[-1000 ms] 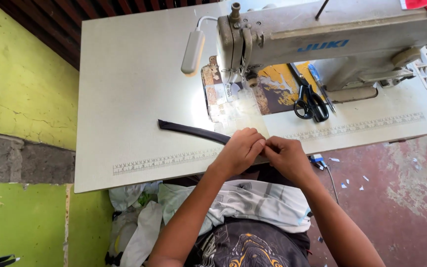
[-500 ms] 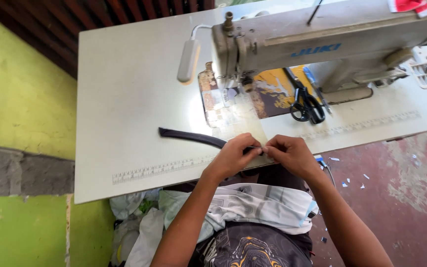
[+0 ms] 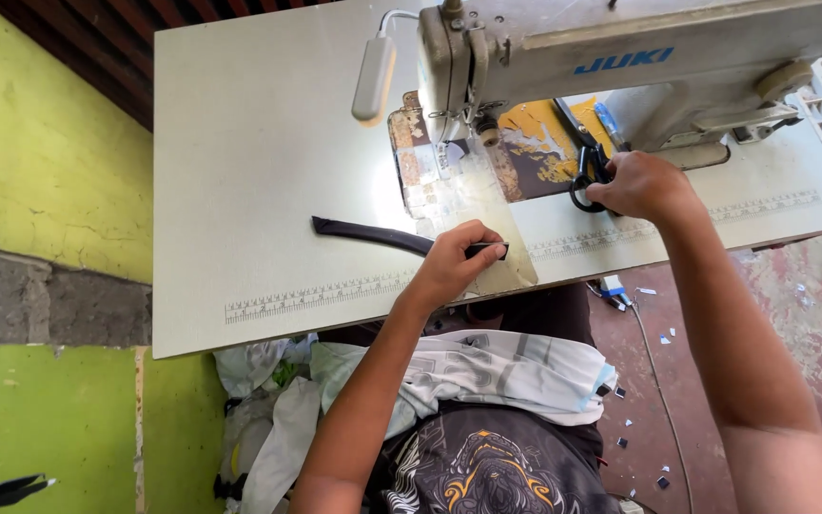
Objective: Trimming a black fabric strip and sewing it onto a light-colored jersey using an industrial sewing machine.
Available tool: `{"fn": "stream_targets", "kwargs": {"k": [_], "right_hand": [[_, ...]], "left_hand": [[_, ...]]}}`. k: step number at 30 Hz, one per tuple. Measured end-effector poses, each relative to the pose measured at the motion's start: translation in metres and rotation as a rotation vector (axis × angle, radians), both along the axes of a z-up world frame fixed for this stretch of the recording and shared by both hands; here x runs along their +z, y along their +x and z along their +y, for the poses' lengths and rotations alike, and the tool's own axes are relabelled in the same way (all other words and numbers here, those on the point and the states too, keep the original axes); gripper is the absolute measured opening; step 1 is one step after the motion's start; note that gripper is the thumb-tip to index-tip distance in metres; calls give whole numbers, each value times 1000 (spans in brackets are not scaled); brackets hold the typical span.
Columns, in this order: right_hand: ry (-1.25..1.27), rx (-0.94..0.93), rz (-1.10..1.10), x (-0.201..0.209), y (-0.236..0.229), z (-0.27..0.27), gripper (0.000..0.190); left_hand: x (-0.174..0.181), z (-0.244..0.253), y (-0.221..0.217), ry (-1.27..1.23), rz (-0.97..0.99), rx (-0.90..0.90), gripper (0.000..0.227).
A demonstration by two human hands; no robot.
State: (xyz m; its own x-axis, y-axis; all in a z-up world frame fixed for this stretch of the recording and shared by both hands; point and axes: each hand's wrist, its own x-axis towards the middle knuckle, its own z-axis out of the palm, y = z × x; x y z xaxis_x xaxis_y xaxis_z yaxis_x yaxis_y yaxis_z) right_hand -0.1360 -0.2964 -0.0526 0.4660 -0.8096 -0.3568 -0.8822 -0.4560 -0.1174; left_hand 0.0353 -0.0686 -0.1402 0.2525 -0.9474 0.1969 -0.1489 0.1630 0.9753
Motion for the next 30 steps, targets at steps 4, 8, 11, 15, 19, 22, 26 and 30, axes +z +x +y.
{"fn": "stream_targets", "kwargs": {"k": [4,8,11,15,19,22,26,30], "right_hand": [[54,-7,32,21,-5,27,52],[301,-244,-232,18,-37,55,37],[433,-254,-389,3,-80,90,34],[436,50,-536,-42,-138,131,37],[360,107,-384,-47,-146,149,47],[326,155,-329,-51,-143,154,49],[277,178,-249,-50,-137,156,56],[256,188,-223,-50,-137,156,55]], "left_hand": [[7,0,1,-9,26,16,17],[15,2,1,146,12,2,18],[12,1,3,157,64,13,17],[13,2,4,172,98,37,17],[11,-1,4,133,75,38,17],[11,1,3,114,69,34,16],[13,2,2,134,72,28,17],[12,1,2,117,81,23,18]]}}
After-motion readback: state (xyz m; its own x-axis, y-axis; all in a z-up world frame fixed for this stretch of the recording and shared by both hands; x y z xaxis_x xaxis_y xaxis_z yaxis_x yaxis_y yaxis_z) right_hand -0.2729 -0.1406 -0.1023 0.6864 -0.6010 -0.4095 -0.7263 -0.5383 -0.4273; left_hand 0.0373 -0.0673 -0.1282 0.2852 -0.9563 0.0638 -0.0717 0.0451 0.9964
